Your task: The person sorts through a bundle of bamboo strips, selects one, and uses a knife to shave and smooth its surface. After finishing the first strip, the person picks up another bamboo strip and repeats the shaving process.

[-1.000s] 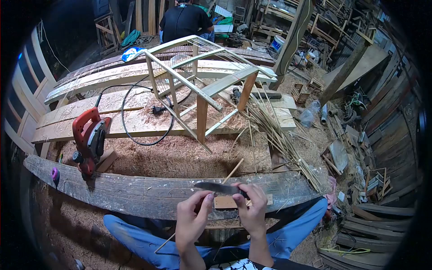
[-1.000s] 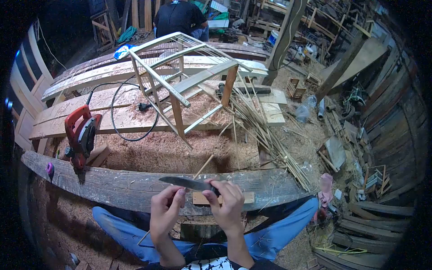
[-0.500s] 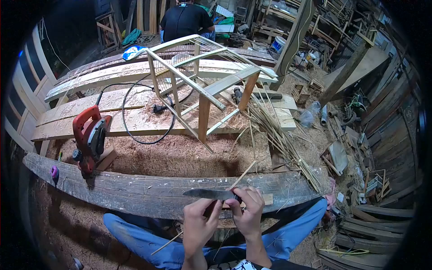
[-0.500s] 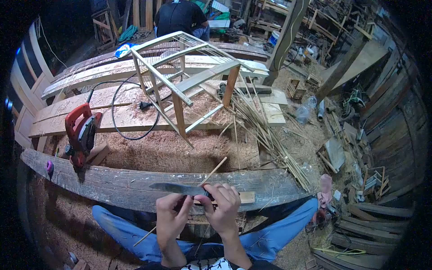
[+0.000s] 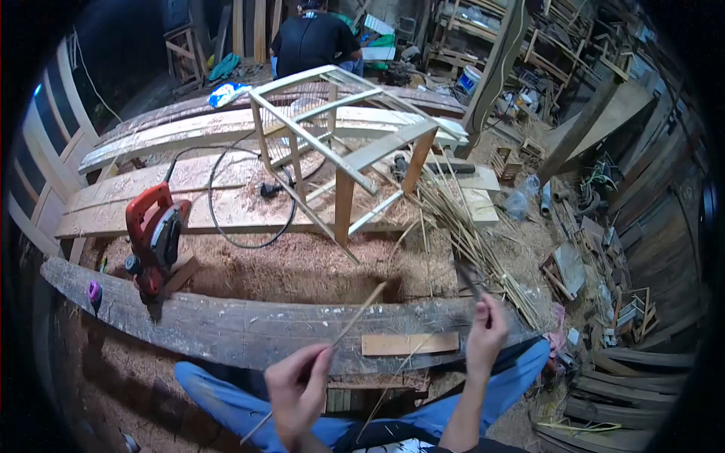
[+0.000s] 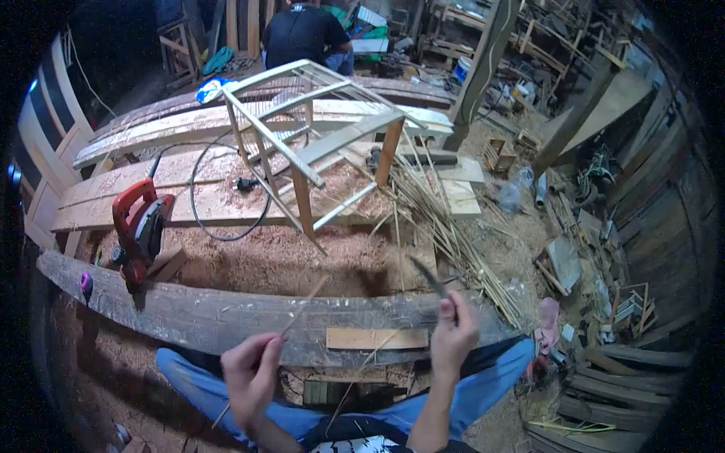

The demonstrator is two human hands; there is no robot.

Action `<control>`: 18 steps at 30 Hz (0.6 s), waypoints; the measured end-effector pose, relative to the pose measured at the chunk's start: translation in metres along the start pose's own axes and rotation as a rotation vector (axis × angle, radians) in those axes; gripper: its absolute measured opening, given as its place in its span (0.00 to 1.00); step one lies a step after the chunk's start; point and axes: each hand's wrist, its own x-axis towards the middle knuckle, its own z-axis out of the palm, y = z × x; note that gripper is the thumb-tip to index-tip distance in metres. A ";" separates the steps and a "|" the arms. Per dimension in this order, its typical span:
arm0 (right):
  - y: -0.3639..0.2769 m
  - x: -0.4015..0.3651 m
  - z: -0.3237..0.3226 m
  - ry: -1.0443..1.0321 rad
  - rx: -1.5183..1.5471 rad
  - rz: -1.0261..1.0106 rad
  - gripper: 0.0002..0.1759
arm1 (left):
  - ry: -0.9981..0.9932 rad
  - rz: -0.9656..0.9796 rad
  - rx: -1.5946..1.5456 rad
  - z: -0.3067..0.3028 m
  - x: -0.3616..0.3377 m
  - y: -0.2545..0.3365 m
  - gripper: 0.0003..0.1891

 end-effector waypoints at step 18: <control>-0.079 -0.049 0.031 -0.385 0.245 -0.290 0.19 | -0.167 0.036 0.135 0.053 0.012 -0.019 0.10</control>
